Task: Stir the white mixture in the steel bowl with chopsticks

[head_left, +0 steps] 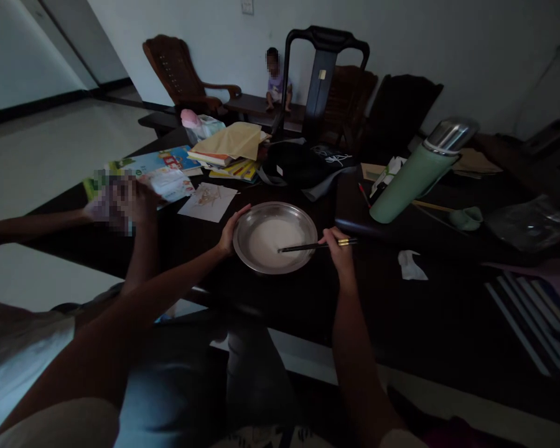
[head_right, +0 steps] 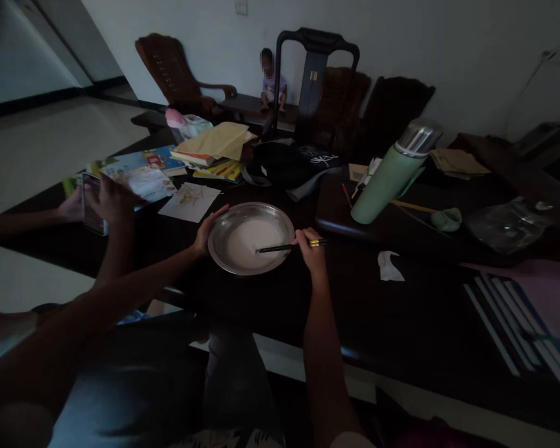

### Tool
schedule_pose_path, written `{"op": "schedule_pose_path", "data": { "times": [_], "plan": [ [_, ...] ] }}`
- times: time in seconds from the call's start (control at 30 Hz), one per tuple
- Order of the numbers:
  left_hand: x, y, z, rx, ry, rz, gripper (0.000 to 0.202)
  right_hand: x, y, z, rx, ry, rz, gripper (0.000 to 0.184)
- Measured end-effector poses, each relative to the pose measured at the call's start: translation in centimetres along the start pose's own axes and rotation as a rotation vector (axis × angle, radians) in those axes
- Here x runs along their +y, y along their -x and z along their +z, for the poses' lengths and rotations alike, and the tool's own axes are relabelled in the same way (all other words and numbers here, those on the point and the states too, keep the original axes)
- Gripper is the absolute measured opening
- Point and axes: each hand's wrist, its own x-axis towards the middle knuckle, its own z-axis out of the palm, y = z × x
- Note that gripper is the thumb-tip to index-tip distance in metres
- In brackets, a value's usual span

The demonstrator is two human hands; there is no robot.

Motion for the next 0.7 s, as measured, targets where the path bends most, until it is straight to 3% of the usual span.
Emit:
{"op": "schedule_pose_path", "data": {
  "times": [0.1, 0.23, 0.33, 0.53, 0.6, 0.7],
  "plan": [
    [0.1, 0.2, 0.1, -0.001, -0.003, -0.008, 0.059, -0.5, 0.0, 1.3, -0.158, 0.051, -0.060, 0.034],
    [0.1, 0.5, 0.1, -0.014, -0.009, 0.002, 0.066, -0.3, -0.2, 1.1, -0.002, 0.124, -0.022, 0.036],
    [0.1, 0.6, 0.0, -0.017, -0.017, 0.000, 0.065, 0.0, -0.1, 0.3, 0.096, 0.047, 0.029, 0.044],
    [0.0, 0.3, -0.3, 0.027, -0.013, -0.036, 0.061, -0.9, 0.3, 2.1, -0.127, 0.023, -0.041, 0.034],
    [-0.2, 0.1, -0.6, 0.029, 0.012, -0.060, 0.065, -0.8, 0.2, 2.3, -0.070, 0.063, -0.058, 0.033],
    [-0.4, -0.6, -0.9, 0.022, 0.031, -0.054, 0.065, -0.3, 0.3, 1.7, 0.155, 0.051, 0.006, 0.043]
  ]
}}
